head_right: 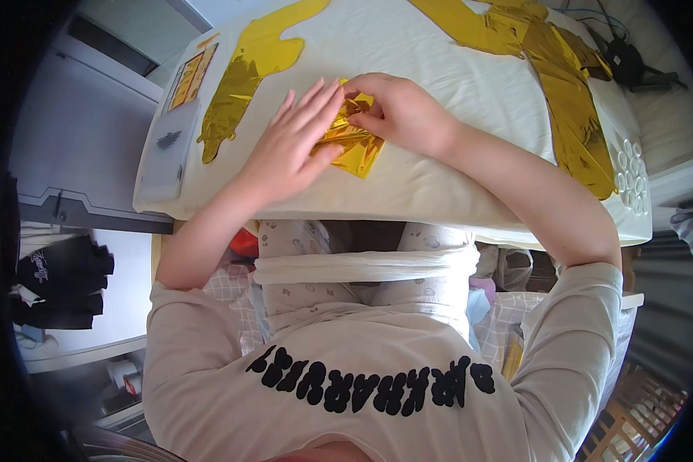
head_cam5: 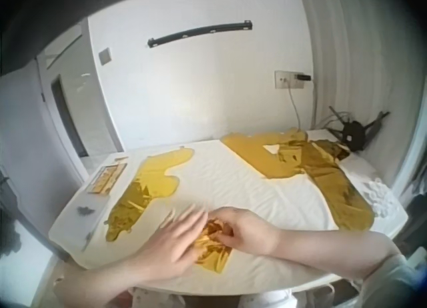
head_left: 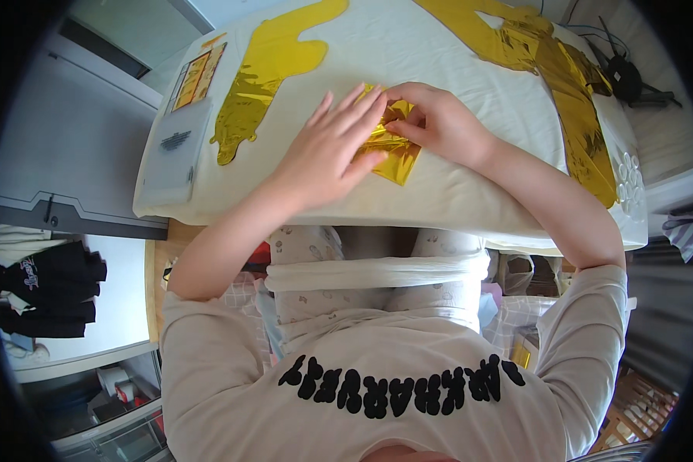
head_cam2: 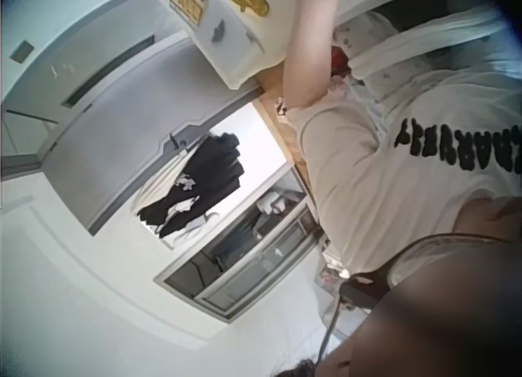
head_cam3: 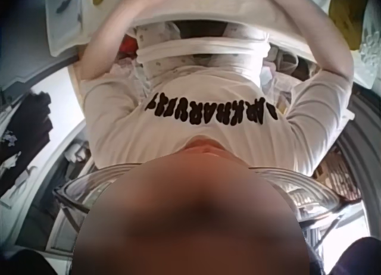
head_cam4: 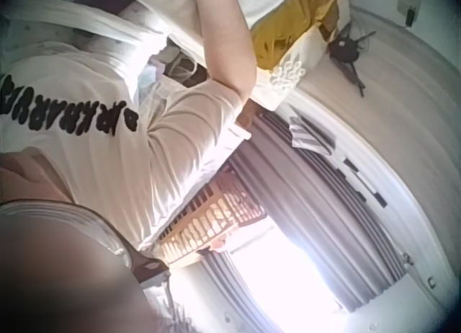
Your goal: The person folds a gold foil balloon by hand, repeatedly pressing and creasing it into a small square. They then place the folded balloon onto a cardboard backing, slide it into a plastic sleeve, and seal the package.
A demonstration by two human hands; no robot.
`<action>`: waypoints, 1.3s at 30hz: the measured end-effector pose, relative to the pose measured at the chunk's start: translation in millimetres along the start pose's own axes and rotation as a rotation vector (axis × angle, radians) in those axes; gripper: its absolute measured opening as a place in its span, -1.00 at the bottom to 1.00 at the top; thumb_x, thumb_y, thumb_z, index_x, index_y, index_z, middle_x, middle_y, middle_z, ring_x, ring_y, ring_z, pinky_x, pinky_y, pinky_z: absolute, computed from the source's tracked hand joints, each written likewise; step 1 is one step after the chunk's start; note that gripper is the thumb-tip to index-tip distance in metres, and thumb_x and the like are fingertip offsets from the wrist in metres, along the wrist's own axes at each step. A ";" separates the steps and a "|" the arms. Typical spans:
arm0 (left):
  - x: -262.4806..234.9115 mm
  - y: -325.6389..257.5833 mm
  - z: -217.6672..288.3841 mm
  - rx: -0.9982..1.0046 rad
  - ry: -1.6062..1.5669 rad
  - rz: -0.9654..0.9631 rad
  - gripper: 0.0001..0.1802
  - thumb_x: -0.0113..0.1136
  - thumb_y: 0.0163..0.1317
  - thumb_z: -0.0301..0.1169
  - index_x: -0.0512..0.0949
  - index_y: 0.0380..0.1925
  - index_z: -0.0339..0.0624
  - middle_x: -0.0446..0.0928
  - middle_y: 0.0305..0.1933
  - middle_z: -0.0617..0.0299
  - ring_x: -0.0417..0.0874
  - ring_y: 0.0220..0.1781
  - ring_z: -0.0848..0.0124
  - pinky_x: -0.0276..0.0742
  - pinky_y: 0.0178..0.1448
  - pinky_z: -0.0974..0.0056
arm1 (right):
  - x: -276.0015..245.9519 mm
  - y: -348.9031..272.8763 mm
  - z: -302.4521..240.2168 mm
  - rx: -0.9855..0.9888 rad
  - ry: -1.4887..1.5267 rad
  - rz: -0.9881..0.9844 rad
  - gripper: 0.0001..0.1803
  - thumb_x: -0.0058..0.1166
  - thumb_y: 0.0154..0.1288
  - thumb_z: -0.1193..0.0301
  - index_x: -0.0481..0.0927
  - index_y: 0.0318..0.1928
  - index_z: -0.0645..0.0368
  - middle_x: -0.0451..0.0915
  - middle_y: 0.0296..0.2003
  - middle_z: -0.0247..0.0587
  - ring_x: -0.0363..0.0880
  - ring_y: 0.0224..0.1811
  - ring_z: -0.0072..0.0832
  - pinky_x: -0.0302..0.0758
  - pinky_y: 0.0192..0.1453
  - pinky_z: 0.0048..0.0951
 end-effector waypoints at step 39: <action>0.7 -21.8 18.3 -0.084 -0.143 -0.155 0.04 0.18 0.37 0.24 0.19 0.51 -0.43 0.13 0.62 -0.27 0.13 0.67 -0.11 0.11 0.69 -0.03 | -30.9 -19.7 -27.8 -0.545 -0.383 -0.340 -0.76 0.32 0.23 0.45 0.71 -0.07 0.16 0.74 -0.08 -0.13 0.73 -0.03 -0.15 0.67 0.08 -0.18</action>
Point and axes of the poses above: each hand's wrist, its own y-axis towards the middle knuckle, its own x-axis out of the palm, z = x × y, the point moved 1 cm from there along y, towards the middle knuckle
